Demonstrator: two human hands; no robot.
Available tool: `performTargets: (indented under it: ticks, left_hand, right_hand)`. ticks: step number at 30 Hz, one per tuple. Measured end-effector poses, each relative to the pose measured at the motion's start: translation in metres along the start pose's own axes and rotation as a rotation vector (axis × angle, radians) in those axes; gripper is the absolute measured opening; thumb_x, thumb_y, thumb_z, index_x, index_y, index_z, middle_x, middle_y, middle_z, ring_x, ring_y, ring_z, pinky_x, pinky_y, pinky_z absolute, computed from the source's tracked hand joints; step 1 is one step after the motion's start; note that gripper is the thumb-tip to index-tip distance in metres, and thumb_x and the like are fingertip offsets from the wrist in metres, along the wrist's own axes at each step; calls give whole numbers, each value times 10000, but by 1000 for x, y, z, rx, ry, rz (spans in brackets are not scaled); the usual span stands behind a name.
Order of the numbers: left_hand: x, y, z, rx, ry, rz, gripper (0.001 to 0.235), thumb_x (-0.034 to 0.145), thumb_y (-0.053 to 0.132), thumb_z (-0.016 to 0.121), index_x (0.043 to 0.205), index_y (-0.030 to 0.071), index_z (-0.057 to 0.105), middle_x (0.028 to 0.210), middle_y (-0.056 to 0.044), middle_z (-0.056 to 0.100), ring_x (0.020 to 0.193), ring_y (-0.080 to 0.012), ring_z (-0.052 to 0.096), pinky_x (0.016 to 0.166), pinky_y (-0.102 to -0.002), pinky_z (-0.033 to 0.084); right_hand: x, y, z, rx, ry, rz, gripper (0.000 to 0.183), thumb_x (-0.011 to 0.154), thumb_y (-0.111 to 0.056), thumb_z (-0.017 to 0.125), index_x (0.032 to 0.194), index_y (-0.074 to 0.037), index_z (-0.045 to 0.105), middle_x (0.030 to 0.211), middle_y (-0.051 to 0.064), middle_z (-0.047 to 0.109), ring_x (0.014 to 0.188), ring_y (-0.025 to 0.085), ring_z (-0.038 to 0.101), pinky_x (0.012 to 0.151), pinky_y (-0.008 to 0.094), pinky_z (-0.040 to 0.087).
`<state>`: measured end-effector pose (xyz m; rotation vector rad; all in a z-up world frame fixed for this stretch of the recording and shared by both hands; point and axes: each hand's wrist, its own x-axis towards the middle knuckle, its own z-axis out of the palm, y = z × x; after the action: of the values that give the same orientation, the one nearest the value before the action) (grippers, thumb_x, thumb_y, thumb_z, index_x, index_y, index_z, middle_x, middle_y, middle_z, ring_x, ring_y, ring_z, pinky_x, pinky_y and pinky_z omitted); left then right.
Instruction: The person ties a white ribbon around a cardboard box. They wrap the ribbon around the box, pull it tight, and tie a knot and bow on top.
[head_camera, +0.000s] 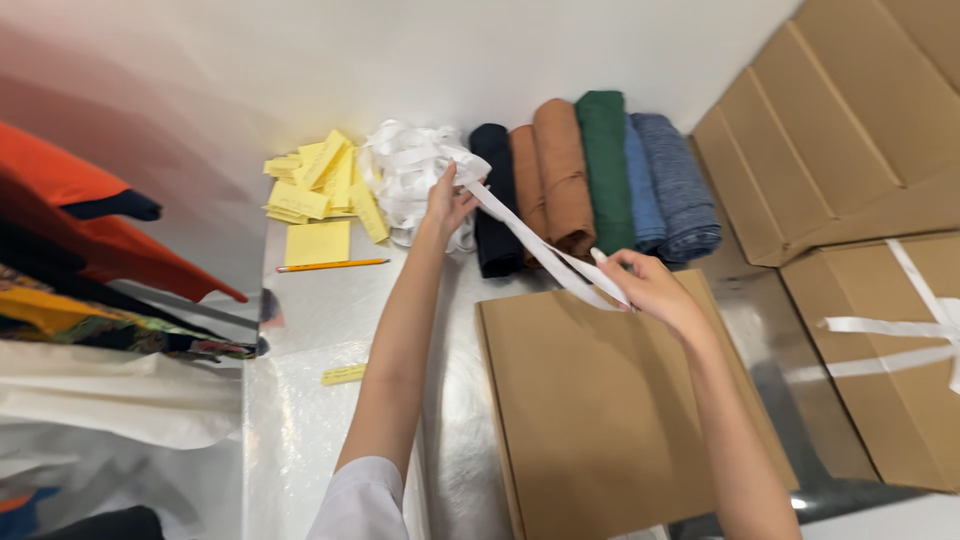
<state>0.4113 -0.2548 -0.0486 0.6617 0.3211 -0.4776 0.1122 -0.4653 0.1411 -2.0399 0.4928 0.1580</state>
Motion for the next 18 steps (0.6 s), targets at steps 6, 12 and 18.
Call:
performTargets:
  ticks: [6,12,18]
  left_hand:
    - [-79,-4,69,185,-10,82,907,950,302,713,1560,19,104,1416,-215,348,1188,-394,655,999,-582,536]
    - [19,-48,10,192,103,163,857,853,-45,781,1472,99,206,1225,-226,496,981,-409,698,873,-522,667]
    - [-88,-106,45,374,27,177,941,857,-75,732,1570,149,162,1183,-316,537,929,-457,711,781,-497,668]
  right_hand:
    - [-34,4,-37,38,-364,-47,295,978,-304,605,884,-82,774,458,-14,418,459,69,320,498,194,264]
    - [-51,15,-37,-5,-343,-120,255,985,-263,623,1060,-60,759,1072,116,694,1012,215,565,955,365,462]
    - [-28,52,-9,26,-229,-110,402,1013,-382,569,1259,-86,685,1159,145,693,1079,234,609,925,375,502]
